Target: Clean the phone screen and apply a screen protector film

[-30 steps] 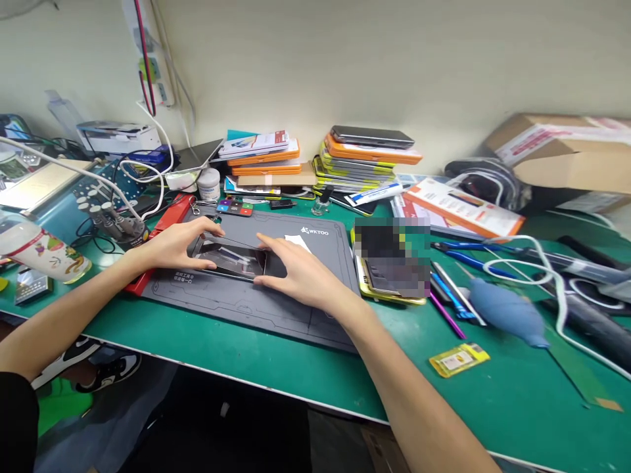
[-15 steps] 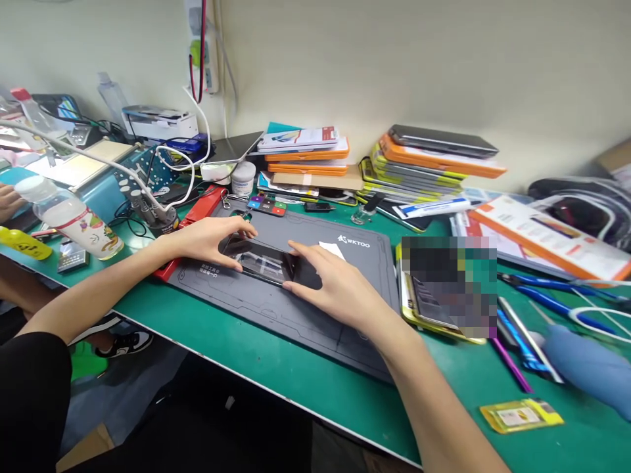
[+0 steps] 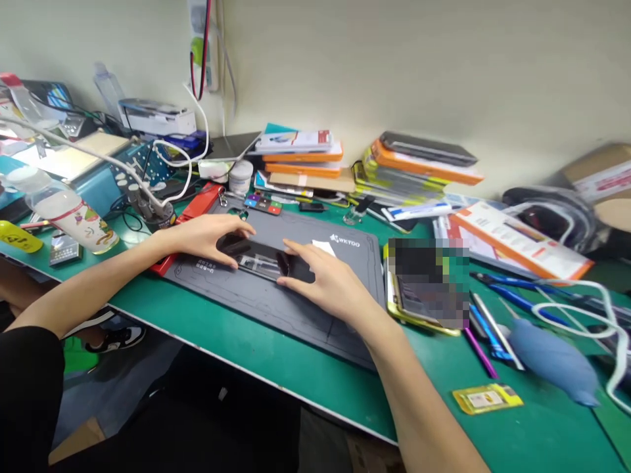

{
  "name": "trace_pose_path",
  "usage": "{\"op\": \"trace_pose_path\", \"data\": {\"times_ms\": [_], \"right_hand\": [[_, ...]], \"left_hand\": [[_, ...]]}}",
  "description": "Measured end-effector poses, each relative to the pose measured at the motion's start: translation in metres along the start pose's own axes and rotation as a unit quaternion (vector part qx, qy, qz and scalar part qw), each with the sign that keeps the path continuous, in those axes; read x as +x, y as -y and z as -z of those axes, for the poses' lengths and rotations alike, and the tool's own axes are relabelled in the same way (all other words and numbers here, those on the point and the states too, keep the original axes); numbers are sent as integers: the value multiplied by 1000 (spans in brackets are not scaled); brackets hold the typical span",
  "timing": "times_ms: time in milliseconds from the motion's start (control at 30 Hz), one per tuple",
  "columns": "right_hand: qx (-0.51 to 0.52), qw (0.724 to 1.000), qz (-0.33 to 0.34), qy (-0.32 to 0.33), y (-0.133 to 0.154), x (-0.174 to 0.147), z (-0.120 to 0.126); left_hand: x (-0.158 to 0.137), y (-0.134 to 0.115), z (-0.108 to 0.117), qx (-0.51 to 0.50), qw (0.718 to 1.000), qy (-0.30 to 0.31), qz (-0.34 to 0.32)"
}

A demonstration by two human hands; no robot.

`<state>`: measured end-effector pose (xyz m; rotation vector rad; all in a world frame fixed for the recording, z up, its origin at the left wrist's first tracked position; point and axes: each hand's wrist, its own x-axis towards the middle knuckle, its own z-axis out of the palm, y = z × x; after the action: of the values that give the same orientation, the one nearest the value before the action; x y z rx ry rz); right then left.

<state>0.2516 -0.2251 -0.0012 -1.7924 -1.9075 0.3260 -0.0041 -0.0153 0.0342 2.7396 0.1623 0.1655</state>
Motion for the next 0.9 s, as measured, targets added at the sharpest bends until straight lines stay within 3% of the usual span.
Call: {"op": "trace_pose_path", "data": {"times_ms": [700, 900], "right_hand": [[-20, 1000, 4, 15, -1, 1, 2], [-7, 1000, -7, 19, 1, 1, 4]], "left_hand": [[2, -2, 4, 48, 999, 19, 3], [1, -4, 6, 103, 994, 19, -14]]}}
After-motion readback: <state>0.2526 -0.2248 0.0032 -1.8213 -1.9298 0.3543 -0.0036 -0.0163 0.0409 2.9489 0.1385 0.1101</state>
